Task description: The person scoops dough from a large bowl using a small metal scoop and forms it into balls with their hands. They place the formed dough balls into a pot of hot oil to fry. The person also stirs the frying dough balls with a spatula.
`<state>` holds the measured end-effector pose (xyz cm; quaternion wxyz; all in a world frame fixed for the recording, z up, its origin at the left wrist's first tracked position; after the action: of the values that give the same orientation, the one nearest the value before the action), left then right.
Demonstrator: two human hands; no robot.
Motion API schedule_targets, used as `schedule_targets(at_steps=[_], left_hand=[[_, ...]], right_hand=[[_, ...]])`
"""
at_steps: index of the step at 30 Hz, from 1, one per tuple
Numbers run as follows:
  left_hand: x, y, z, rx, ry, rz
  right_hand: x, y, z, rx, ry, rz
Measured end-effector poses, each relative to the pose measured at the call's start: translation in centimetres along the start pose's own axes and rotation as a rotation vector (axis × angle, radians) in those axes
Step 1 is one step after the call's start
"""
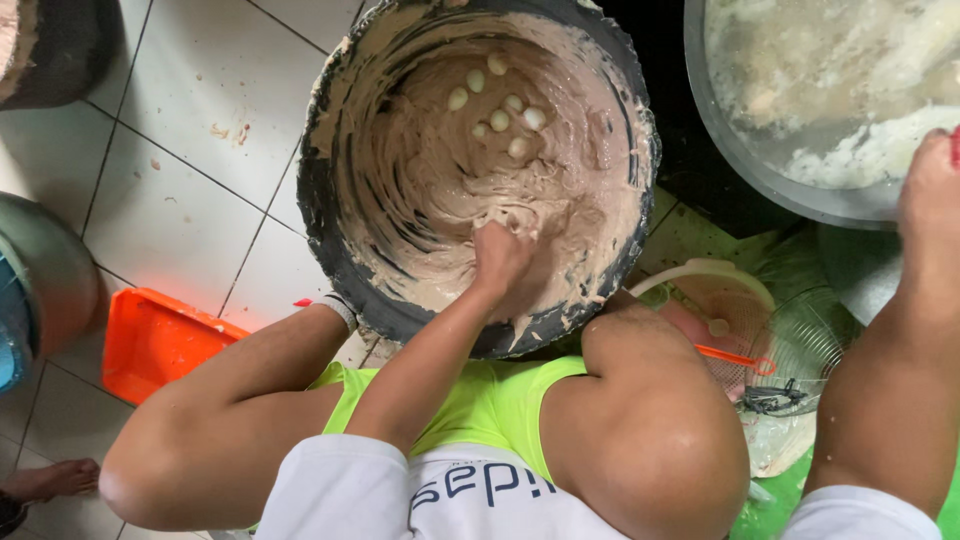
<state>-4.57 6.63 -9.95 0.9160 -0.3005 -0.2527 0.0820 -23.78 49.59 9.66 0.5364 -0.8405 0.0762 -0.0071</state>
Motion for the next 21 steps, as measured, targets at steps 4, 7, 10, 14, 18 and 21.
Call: schedule_targets(at_steps=[4,7,10,14,18,21], left_hand=[[-1.7,-2.6,5.1,0.034,0.347,0.045],[-3.2,-5.0,8.3,-0.119,0.711,0.22],[-4.4,-4.1,9.4,-0.303,0.812,0.191],[-5.0,-0.7,8.0,-0.386,0.6,-0.09],[-4.2,-1.7,8.7,-0.093,0.573,0.053],[-4.3,-2.6,9.4,-0.1,0.581,0.01]], right_hand=[[5.5,-1.2,-4.0,-0.209,0.059,-0.009],[8.6,0.2,-6.7,-0.464,0.236,-0.19],[11.6,0.9,-9.6,-0.483,0.294,-0.244],[13.7,1.1,-12.1,-0.442,0.275,-0.286],[13.8,1.1,-13.8,-0.449,0.264,-0.325],[13.7,1.3,-14.7,-0.379,0.257,-0.35]])
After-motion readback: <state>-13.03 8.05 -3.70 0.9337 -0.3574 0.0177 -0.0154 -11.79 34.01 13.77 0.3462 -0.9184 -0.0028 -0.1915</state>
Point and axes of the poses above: each hand's wrist, its own x-axis away from the middle knuckle, its own y-axis out of the palm, z = x × y, the point moved 7 cm from there along -x, towards the middle knuckle, and after that the axes turned 13 degrees about y, right-handed, at the moved point
